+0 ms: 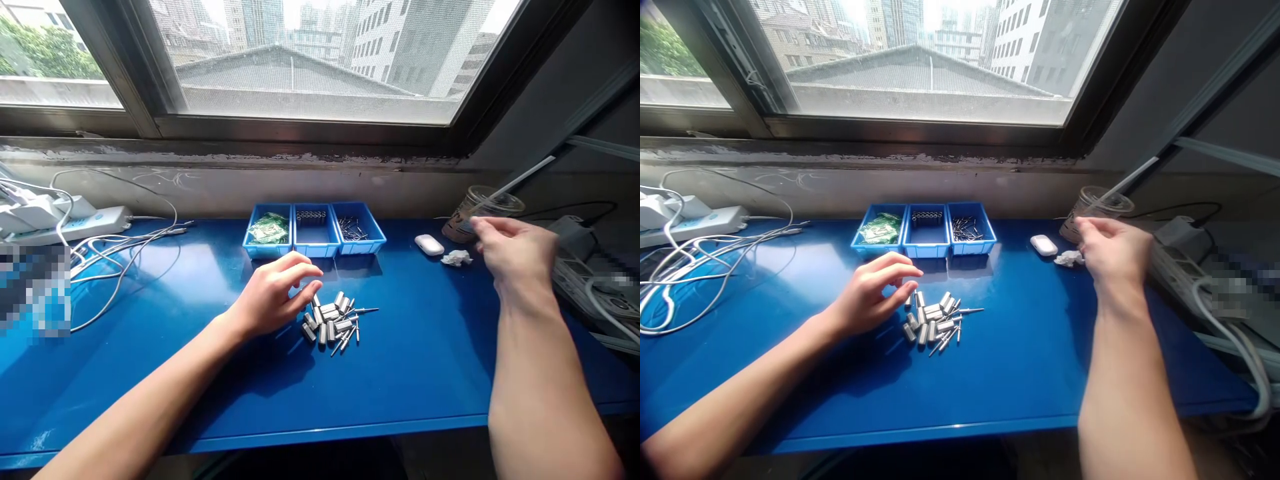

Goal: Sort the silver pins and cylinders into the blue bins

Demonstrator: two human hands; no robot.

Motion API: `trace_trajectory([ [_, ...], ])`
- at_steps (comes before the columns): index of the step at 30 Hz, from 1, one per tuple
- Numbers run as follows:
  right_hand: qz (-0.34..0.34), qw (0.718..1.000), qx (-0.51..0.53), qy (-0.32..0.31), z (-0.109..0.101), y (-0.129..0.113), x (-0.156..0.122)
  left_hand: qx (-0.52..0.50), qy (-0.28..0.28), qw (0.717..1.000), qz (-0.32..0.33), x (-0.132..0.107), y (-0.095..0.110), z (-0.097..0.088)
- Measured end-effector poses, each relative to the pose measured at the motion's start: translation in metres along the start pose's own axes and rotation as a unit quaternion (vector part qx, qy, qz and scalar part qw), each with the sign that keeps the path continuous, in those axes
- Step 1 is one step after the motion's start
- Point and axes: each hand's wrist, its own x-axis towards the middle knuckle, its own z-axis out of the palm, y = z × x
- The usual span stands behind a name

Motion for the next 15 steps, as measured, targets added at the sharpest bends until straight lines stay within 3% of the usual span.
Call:
trace_trajectory([
  [2,0.02,0.99,-0.136,0.023,-0.008,0.019,0.014,0.002,-0.004,1.0,0.0,0.0,0.0,0.001],
  [5,0.048,0.949,-0.296,-0.095,-0.009,0.042,0.027,0.004,-0.006,1.0,-0.004,0.0,0.001,0.002],
  [7,0.076,0.933,-0.315,-0.155,-0.005,0.051,0.03,0.004,-0.007,1.0,-0.005,0.0,0.001,0.002],
  [10,0.102,0.932,-0.296,-0.182,0.001,0.057,0.03,0.003,-0.008,1.0,-0.006,0.0,0.0,0.002],
  [13,0.114,0.934,-0.293,-0.168,0.0,0.06,0.03,0.002,-0.011,1.0,-0.008,-0.001,-0.001,0.002],
  [15,0.078,0.946,-0.284,-0.138,-0.002,0.063,0.032,0.002,-0.015,1.0,-0.008,-0.002,-0.001,0.003],
])
